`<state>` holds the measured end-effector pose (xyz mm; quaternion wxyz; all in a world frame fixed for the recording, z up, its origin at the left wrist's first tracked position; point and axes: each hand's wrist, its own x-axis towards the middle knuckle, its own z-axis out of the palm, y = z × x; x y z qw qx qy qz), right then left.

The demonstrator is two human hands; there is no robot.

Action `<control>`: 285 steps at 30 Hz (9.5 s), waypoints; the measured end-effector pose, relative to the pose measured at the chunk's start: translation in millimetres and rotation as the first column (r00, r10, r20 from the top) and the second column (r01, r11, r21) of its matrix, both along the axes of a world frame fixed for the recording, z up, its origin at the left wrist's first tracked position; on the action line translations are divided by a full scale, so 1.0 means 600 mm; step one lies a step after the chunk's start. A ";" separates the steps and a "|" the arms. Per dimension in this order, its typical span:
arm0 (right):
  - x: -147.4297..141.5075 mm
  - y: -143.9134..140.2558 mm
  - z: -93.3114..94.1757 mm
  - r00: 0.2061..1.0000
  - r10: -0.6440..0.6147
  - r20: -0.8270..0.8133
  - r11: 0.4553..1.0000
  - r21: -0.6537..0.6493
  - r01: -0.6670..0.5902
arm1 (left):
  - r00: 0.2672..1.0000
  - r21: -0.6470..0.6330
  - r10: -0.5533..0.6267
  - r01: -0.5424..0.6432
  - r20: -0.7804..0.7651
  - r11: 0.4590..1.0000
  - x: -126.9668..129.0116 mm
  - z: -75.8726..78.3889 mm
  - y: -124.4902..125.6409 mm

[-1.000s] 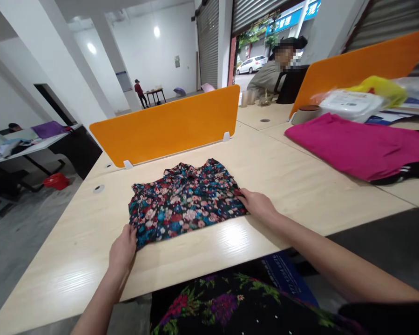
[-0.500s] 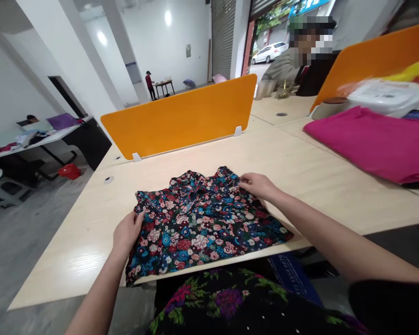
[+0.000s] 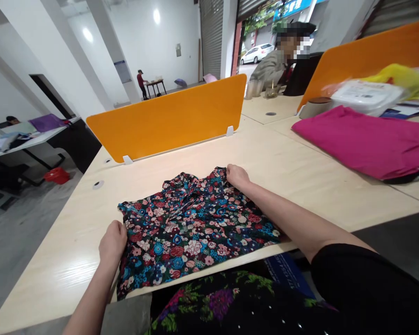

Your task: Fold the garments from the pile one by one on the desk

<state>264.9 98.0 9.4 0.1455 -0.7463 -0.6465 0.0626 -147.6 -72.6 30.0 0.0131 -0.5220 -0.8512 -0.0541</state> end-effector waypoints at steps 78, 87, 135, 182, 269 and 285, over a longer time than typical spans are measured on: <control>-0.187 0.020 0.004 0.488 0.693 -0.530 0.684 0.268 -0.679 | 0.589 0.097 -0.806 0.807 -0.061 0.583 0.192 -0.083 0.088; -0.193 0.080 0.000 0.657 0.462 -0.596 0.882 0.228 -0.413 | 0.606 0.101 -0.791 0.795 -0.085 0.599 0.191 -0.084 0.093; -0.119 -0.026 0.029 0.837 0.536 -0.114 0.833 0.229 -0.503 | 0.581 0.047 -0.780 0.808 -0.234 0.587 0.195 -0.083 0.089; -0.217 0.022 -0.018 0.739 0.673 -0.028 0.739 0.071 -0.670 | 0.577 0.053 -0.783 0.811 -0.233 0.582 0.195 -0.088 0.092; 0.004 0.079 -0.019 0.741 0.250 -0.623 0.966 0.113 -0.231 | 0.547 0.223 -0.826 0.829 -0.134 0.513 0.184 -0.066 0.158; 0.018 0.074 0.021 0.915 0.400 -0.059 0.905 0.186 -0.383 | 0.612 0.073 -0.769 0.789 -0.185 0.610 0.189 -0.092 0.167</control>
